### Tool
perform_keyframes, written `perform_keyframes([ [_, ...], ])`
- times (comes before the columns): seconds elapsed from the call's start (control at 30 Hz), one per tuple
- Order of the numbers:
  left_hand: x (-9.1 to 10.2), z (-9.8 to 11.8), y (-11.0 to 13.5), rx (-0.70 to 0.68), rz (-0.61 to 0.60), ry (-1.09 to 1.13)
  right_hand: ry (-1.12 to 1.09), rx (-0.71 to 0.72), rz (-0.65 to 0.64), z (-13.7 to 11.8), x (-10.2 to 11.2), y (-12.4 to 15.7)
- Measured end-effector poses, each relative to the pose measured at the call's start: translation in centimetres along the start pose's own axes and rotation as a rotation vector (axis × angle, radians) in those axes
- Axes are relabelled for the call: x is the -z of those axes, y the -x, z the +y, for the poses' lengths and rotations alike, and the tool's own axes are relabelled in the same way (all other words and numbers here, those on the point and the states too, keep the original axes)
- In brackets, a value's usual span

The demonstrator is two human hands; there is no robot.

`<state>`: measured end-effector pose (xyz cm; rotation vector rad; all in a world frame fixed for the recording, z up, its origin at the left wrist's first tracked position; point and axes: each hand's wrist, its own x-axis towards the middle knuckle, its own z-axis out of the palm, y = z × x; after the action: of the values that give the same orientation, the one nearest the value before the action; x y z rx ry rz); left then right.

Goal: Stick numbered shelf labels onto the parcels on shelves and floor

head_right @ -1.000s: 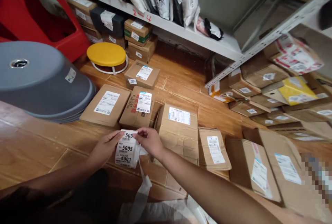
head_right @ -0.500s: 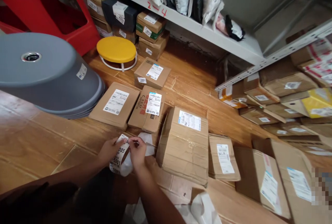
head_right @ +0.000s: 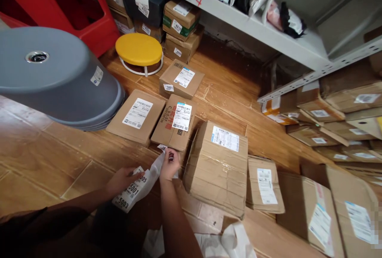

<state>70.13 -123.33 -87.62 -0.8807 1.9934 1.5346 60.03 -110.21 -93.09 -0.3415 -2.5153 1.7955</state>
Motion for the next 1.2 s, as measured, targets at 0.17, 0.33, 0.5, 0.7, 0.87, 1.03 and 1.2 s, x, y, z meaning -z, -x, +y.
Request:
perform_keyframes([
  [0.17,-0.4,-1.1,0.3,0.063,-0.033,0.081,0.042,0.004,0.109,0.4,-0.7,0.0],
  [0.33,-1.4,-0.3,-0.1,0.054,-0.031,0.125,0.041,-0.015,0.205,1.0,-2.0,0.9],
  [0.5,-1.9,-0.1,-0.1,0.037,-0.036,0.138,0.041,0.017,0.323,1.4,-2.2,1.1],
  [0.7,-2.0,-0.2,0.0,0.025,-0.022,0.180,0.129,0.160,0.092,1.3,-0.8,-0.1],
  [0.87,-2.1,0.3,0.0,-0.057,0.029,0.272,0.164,0.186,-0.001,0.2,0.5,0.4],
  [1.03,-1.5,1.1,0.0,-0.141,0.167,0.361,-0.050,0.105,-0.496,-2.9,0.0,2.6],
  [1.2,0.0,1.2,-0.6,-0.166,0.285,0.385,-0.278,-0.124,-0.791,-4.6,-1.1,2.7],
])
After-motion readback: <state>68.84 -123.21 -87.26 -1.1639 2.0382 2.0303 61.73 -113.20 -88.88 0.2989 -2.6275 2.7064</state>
